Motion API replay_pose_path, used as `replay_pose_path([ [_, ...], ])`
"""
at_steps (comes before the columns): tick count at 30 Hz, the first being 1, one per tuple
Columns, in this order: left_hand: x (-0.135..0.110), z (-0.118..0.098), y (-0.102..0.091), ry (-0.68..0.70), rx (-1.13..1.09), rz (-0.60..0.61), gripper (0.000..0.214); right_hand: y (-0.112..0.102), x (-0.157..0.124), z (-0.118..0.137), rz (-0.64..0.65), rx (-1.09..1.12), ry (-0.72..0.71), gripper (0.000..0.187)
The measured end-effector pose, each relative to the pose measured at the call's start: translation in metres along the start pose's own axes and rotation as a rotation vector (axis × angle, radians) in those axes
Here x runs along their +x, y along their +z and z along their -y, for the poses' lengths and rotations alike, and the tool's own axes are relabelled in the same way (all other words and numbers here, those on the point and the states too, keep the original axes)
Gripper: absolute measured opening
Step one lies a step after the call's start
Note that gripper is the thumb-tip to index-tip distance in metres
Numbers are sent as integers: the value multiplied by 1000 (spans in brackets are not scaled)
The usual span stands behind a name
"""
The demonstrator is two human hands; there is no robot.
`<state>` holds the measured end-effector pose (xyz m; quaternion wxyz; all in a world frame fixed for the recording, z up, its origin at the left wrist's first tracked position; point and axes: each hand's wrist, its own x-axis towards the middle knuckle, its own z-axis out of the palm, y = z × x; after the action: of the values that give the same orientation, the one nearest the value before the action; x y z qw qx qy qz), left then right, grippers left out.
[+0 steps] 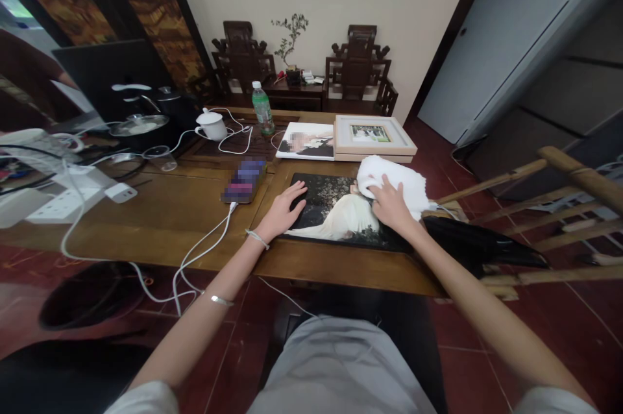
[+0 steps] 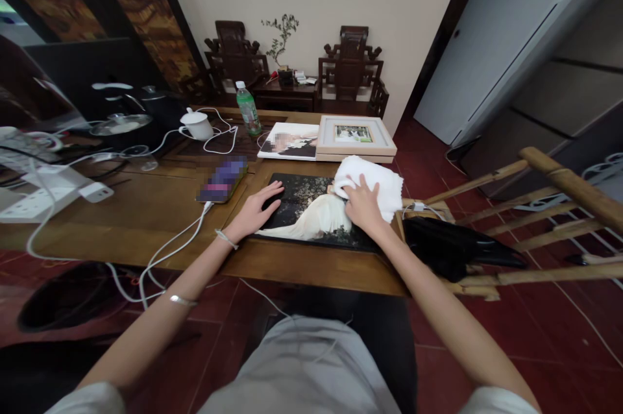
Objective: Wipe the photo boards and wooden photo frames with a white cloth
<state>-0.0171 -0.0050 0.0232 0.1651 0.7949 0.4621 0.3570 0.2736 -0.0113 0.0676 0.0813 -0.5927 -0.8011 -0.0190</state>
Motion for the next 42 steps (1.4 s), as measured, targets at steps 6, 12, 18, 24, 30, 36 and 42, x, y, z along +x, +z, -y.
replay_pose_path([
  [6, -1, 0, 0, 9, 20, 12, 42, -13, -52, 61, 154, 92, -192, 56],
  [12, 0, 0, 1, 18, 14, 6, 44, -38, -93, 61, 332, 249, -377, 57],
  [18, -1, 1, 1, 11, 15, 3, 41, -25, -59, 8, 220, 209, -297, 53],
  [24, -1, 2, 1, 6, 4, -10, 40, -7, -3, -22, 54, 54, 20, 53],
  [30, -1, -3, 0, 0, 2, -40, 45, -3, 24, 16, 25, 39, 73, 52],
  [36, -3, -11, -4, -14, -67, -149, 54, -1, -9, 85, 95, 133, -334, 54],
  [42, -2, -12, -3, -45, -59, -146, 55, -26, -65, 85, 258, 292, -613, 54],
])
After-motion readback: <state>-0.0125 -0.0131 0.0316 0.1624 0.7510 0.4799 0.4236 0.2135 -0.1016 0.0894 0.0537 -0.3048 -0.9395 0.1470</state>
